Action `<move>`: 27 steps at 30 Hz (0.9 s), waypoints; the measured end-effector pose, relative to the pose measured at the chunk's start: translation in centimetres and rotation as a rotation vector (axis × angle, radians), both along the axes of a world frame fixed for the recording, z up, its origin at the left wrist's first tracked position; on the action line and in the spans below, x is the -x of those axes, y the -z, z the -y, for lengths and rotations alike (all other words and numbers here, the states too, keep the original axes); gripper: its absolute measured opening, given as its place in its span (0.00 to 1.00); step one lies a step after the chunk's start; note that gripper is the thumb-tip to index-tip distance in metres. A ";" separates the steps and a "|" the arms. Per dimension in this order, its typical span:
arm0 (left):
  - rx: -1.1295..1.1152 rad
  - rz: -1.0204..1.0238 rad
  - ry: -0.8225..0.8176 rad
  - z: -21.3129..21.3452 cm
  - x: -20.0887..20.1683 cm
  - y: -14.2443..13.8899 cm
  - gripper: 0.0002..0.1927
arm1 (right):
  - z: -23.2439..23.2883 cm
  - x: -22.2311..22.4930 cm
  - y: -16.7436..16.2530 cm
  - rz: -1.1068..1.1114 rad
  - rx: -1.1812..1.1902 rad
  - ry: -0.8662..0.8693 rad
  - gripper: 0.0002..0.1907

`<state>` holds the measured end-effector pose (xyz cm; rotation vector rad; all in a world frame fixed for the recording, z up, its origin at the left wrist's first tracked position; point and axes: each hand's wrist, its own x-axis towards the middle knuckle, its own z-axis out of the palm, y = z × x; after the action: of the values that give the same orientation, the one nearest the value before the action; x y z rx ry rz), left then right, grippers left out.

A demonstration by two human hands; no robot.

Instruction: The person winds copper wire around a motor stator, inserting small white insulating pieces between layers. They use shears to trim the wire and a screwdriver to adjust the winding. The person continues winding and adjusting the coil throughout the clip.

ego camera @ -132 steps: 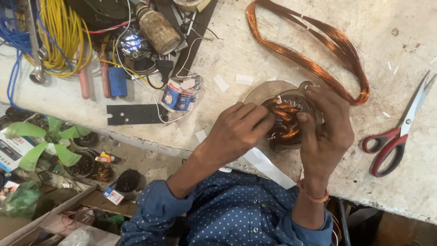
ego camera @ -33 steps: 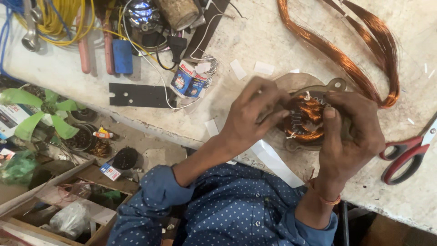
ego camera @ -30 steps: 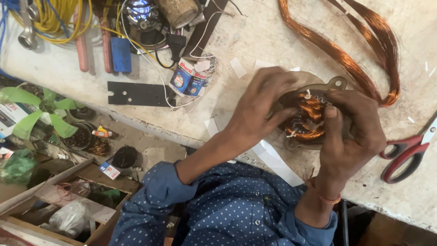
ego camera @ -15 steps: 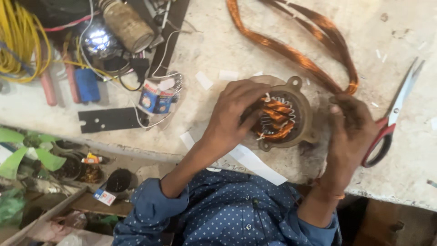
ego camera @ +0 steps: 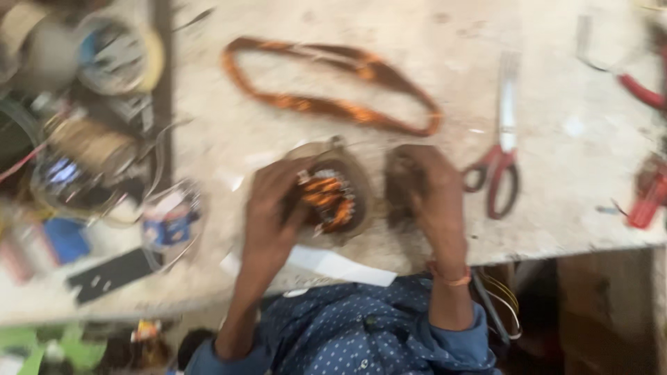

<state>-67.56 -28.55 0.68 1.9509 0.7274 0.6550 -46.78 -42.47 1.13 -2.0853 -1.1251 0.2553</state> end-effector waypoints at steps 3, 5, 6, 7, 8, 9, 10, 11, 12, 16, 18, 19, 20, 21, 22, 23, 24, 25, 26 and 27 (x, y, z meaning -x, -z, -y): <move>-0.007 -0.049 -0.019 0.9 -0.4 -0.5 0.32 | 1.0 -1.2 -0.9 0.038 -0.039 -0.040 0.14; 0.016 -0.110 -0.042 1.5 -0.9 -0.7 0.32 | 1.7 -1.6 -1.2 -0.041 -0.034 -0.009 0.13; 0.030 -0.144 -0.055 1.8 -1.2 -0.7 0.31 | 2.1 -1.8 -1.4 -0.083 -0.029 0.005 0.12; 0.025 -0.138 -0.051 2.1 -1.5 -0.7 0.31 | 2.5 -2.2 -1.5 -0.062 -0.027 0.045 0.12; 0.020 -0.132 -0.052 2.3 -1.7 -0.7 0.30 | 2.9 -2.5 -1.6 -0.041 -0.027 0.081 0.12; 0.014 -0.128 -0.058 2.5 -1.9 -0.7 0.29 | 3.3 -2.9 -1.7 -0.022 -0.026 0.111 0.11; 0.006 -0.128 -0.048 2.7 -2.1 -0.6 0.29 | 3.7 -3.4 -1.8 -0.041 -0.033 0.134 0.12; -0.003 -0.127 -0.042 2.9 -2.3 -0.6 0.30 | 4.0 -3.9 -2.0 -0.058 -0.041 0.153 0.13; -0.014 -0.124 -0.039 2.9 -2.5 -0.4 0.30 | 4.2 -4.2 -2.1 -0.076 -0.052 0.168 0.13; 0.077 -0.099 -0.058 3.4 -2.8 -0.5 0.30 | 4.5 -4.4 -2.7 -0.095 -0.067 0.111 0.11; 0.100 -0.099 -0.065 3.4 -2.9 -0.8 0.31 | 4.1 -3.8 -2.8 -0.116 -0.102 0.022 0.11; 0.077 -0.108 -0.060 3.4 -2.8 -1.0 0.31 | 3.7 -3.4 -2.8 -0.122 -0.089 -0.004 0.12; 0.055 -0.118 -0.057 3.4 -2.7 -1.1 0.31 | 3.3 -3.0 -2.7 -0.129 -0.076 -0.032 0.12; 0.034 -0.129 -0.055 3.4 -2.7 -1.2 0.31 | 3.0 -2.5 -2.6 -0.136 -0.062 -0.062 0.13; 0.045 -0.099 -0.038 3.3 -2.5 -1.2 0.31 | 2.6 -2.0 -2.4 -0.148 -0.055 -0.091 0.13; 0.059 -0.070 -0.023 3.1 -2.3 -1.1 0.31 | 2.3 -1.5 -2.3 -0.162 -0.043 -0.124 0.13; 0.076 -0.043 -0.018 3.0 -2.0 -0.9 0.30 | 2.0 -0.9 -2.3 -0.177 -0.028 -0.165 0.13; 0.088 0.013 0.010 2.9 -2.2 -0.4 0.28 | 2.0 -0.3 -2.2 -0.128 -0.098 -0.170 0.25; 0.086 0.056 0.011 2.5 -1.8 -0.1 0.26 | 1.7 0.4 -2.2 -0.099 -0.183 -0.202 0.37; -0.008 0.037 -0.002 2.1 -1.3 0.1 0.26 | 1.3 0.9 -2.1 -0.228 -0.120 -0.148 0.31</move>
<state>-66.25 -30.67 0.60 1.9409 0.7048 0.6947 -47.71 -43.78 3.24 -1.8188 -1.1279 0.4725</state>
